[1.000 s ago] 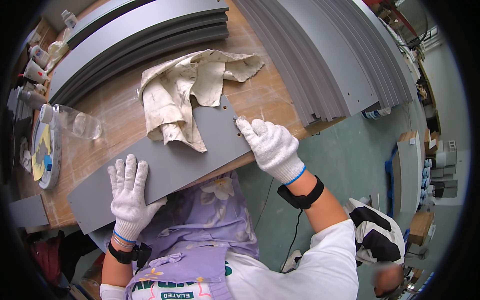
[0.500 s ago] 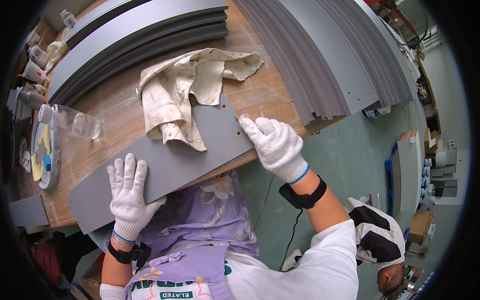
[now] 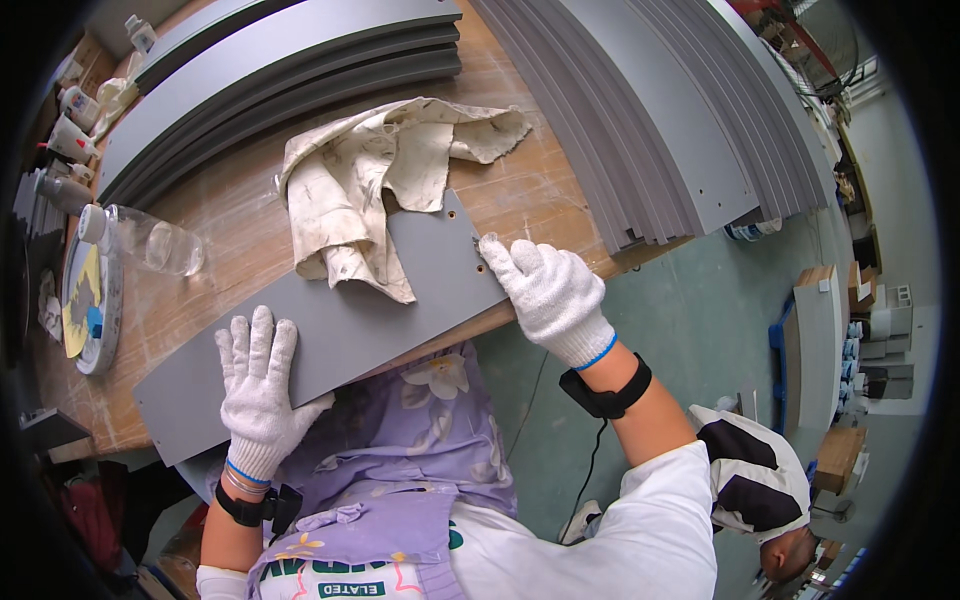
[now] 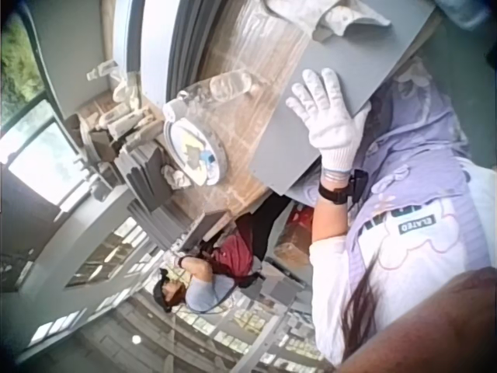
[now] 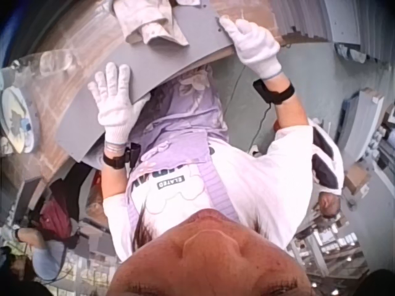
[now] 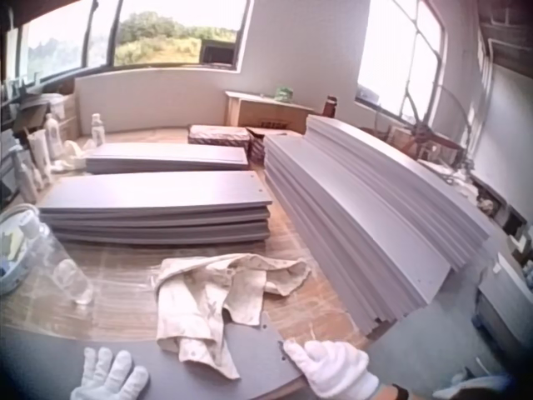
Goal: The person wipes a gray rectangular panel with a cloth, then uses a small metal tool to scrape or deburr the edges and corners. They flip the panel and continue scraping the edges, then use a blue sanding block to smooth the surface and edges. Finally, they place the finished panel onto a stack of similar panels.
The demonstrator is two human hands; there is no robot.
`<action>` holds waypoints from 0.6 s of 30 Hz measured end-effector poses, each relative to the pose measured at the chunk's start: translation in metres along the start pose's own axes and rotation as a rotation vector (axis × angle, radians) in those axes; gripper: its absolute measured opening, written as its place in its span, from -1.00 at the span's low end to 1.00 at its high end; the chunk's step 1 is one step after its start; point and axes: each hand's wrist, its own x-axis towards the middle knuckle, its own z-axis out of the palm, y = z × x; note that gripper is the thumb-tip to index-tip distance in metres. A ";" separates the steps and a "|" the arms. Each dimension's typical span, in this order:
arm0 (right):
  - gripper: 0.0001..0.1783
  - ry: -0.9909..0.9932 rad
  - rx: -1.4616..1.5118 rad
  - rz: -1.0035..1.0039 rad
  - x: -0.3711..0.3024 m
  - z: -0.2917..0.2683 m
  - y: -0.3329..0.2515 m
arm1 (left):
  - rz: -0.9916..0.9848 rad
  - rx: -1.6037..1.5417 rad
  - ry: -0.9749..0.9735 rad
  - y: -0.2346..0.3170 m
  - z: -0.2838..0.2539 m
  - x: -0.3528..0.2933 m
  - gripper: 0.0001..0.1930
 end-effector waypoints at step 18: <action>-0.42 0.068 0.114 0.043 -0.002 0.001 -0.003 | -0.001 -0.003 0.000 0.000 0.000 0.000 0.15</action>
